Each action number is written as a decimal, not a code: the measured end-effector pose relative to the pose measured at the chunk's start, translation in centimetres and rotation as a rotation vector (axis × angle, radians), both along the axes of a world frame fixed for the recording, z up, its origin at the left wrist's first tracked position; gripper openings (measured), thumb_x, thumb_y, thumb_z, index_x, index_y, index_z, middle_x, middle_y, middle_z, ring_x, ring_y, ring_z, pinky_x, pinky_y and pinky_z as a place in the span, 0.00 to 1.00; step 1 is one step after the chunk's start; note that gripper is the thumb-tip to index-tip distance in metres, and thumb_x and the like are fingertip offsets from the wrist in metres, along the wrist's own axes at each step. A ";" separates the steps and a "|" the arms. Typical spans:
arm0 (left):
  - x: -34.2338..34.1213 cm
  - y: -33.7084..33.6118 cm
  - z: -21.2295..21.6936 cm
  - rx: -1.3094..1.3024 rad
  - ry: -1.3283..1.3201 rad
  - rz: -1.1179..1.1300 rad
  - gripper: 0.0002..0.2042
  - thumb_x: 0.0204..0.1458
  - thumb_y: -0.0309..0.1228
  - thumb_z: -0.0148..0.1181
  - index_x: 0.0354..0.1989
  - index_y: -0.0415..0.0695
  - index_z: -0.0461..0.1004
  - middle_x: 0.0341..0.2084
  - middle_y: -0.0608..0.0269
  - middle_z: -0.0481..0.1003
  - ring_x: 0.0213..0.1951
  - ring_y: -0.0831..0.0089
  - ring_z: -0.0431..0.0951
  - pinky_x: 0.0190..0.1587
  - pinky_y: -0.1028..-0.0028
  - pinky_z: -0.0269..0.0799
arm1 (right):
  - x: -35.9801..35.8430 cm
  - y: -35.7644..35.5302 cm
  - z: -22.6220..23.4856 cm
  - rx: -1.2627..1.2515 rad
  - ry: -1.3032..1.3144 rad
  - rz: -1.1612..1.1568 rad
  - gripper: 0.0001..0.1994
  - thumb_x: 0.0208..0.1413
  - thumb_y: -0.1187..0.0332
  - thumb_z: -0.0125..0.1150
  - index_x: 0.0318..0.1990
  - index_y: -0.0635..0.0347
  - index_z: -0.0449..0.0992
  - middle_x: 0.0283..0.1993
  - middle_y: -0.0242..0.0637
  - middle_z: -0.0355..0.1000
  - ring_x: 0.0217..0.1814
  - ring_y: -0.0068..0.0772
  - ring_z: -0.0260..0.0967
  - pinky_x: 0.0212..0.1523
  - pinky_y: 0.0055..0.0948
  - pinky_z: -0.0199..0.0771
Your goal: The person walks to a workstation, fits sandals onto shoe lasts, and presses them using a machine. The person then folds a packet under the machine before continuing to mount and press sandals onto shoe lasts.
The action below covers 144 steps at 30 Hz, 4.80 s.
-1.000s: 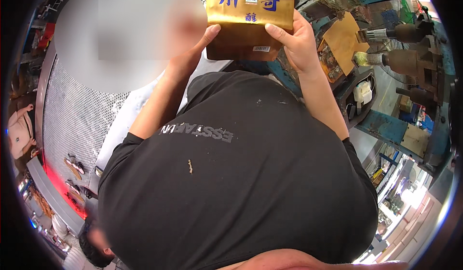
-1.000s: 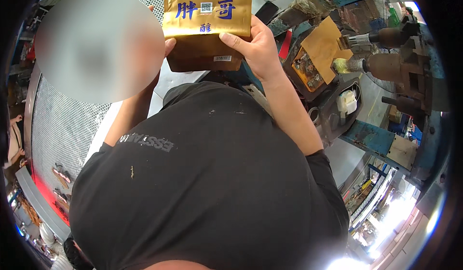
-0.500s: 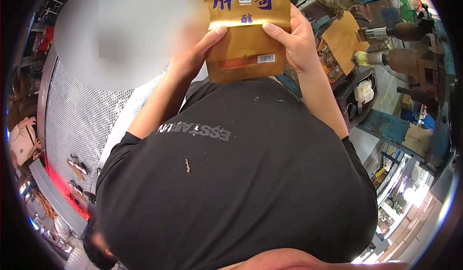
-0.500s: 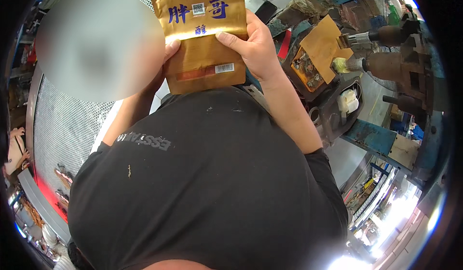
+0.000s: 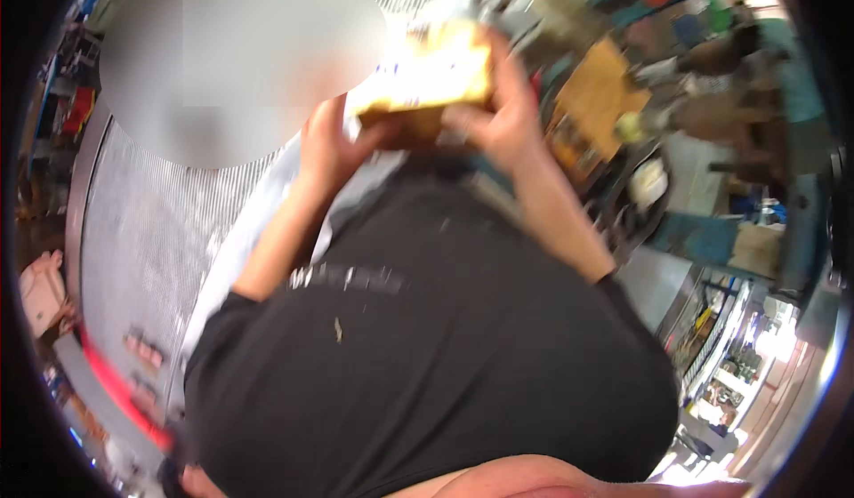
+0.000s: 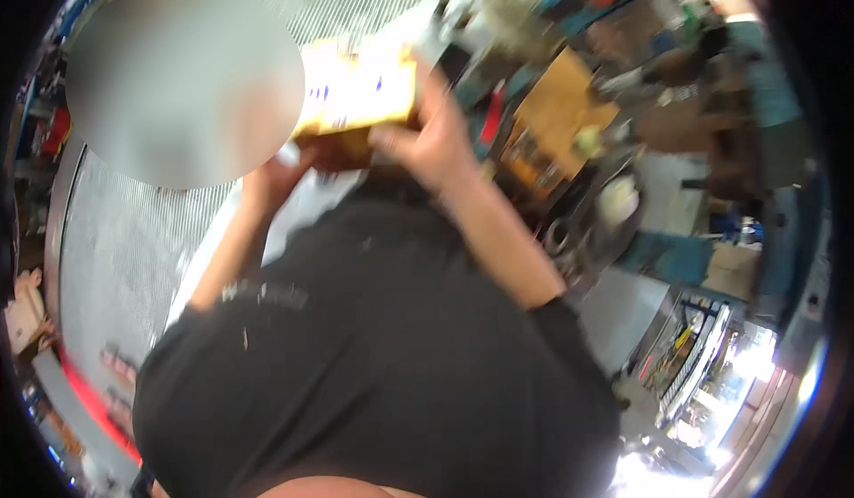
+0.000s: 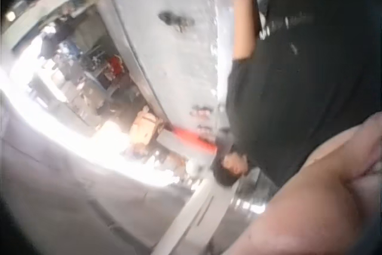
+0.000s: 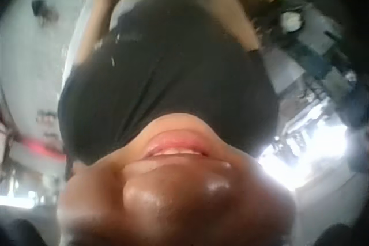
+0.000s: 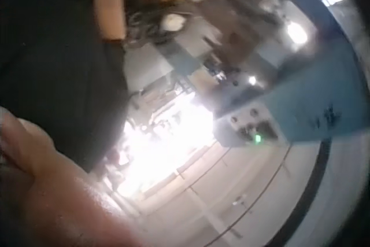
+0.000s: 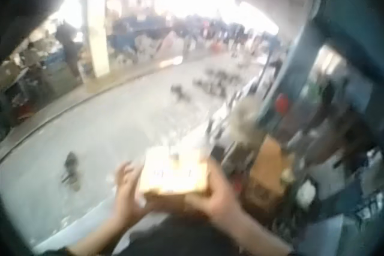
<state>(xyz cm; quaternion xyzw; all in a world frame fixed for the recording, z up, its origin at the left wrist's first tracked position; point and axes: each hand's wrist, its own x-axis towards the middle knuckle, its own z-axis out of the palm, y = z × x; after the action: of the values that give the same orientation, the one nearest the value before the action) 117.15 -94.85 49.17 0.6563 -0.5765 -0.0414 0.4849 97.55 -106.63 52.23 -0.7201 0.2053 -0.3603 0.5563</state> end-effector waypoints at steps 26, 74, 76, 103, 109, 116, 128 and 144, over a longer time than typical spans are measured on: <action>-6.3 -7.0 -4.6 0.654 1.018 -0.747 0.11 0.56 0.33 0.58 0.42 0.39 0.74 0.21 0.70 0.74 0.18 0.86 0.67 0.21 0.83 0.61 | -5.7 1.3 -6.4 0.603 -0.170 -0.467 0.19 0.54 0.75 0.59 0.54 0.66 0.67 0.44 0.34 0.73 0.46 0.24 0.70 0.48 0.25 0.69; -16.9 -8.0 -2.0 0.561 0.594 -0.945 0.13 0.63 0.36 0.47 0.31 0.41 0.70 0.13 0.73 0.62 0.13 0.85 0.56 0.15 0.82 0.52 | -13.8 7.6 -6.4 0.159 -0.216 -1.035 0.11 0.60 0.65 0.56 0.36 0.66 0.70 0.30 0.26 0.67 0.34 0.13 0.60 0.34 0.23 0.64; -18.9 -7.9 -1.3 0.528 0.476 -0.988 0.13 0.63 0.35 0.46 0.31 0.40 0.70 0.13 0.73 0.62 0.13 0.85 0.55 0.15 0.82 0.54 | -15.3 9.2 -5.5 0.161 -0.258 -1.086 0.10 0.61 0.66 0.55 0.37 0.65 0.70 0.31 0.25 0.66 0.35 0.12 0.59 0.34 0.21 0.62; -24.2 -9.9 -5.1 1.080 0.922 -1.201 0.12 0.59 0.38 0.53 0.32 0.41 0.74 0.15 0.72 0.67 0.19 0.82 0.66 0.22 0.81 0.62 | -24.4 10.8 -9.1 0.811 -0.935 -0.620 0.36 0.47 0.56 0.67 0.62 0.60 0.59 0.57 0.39 0.67 0.60 0.36 0.65 0.60 0.41 0.63; -21.4 -10.9 -7.9 1.006 0.718 -1.392 0.12 0.52 0.30 0.61 0.42 0.36 0.77 0.28 0.66 0.78 0.28 0.80 0.74 0.33 0.79 0.70 | -21.1 9.0 -5.7 0.511 -0.182 -0.930 0.14 0.56 0.73 0.57 0.50 0.65 0.70 0.45 0.35 0.73 0.45 0.28 0.71 0.48 0.31 0.72; -18.8 -8.6 -5.0 0.810 1.060 -1.099 0.13 0.57 0.34 0.57 0.47 0.39 0.74 0.32 0.69 0.77 0.33 0.83 0.75 0.35 0.79 0.70 | -18.3 7.7 -4.3 0.525 0.045 -0.740 0.17 0.53 0.72 0.61 0.50 0.66 0.70 0.45 0.33 0.72 0.47 0.24 0.69 0.50 0.28 0.69; -14.1 -8.7 1.9 0.500 1.359 -1.048 0.15 0.58 0.25 0.53 0.53 0.34 0.68 0.43 0.59 0.75 0.43 0.76 0.76 0.48 0.73 0.73 | -13.8 3.8 2.2 0.465 -0.148 -0.528 0.16 0.57 0.73 0.57 0.52 0.66 0.68 0.45 0.35 0.72 0.43 0.22 0.71 0.46 0.24 0.72; -11.5 -8.4 0.4 0.290 1.406 -1.177 0.10 0.53 0.15 0.49 0.22 0.38 0.72 0.27 0.56 0.76 0.30 0.72 0.76 0.36 0.75 0.73 | -13.5 5.6 2.0 0.592 -0.314 -0.365 0.17 0.58 0.78 0.45 0.54 0.61 0.70 0.34 0.30 0.73 0.35 0.17 0.69 0.37 0.13 0.67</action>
<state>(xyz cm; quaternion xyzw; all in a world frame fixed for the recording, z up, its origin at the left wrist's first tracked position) 105.65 -103.21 49.59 0.1362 -0.3793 -0.7411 0.5371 84.06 -101.03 54.21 -0.4158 0.3375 -0.4846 0.6916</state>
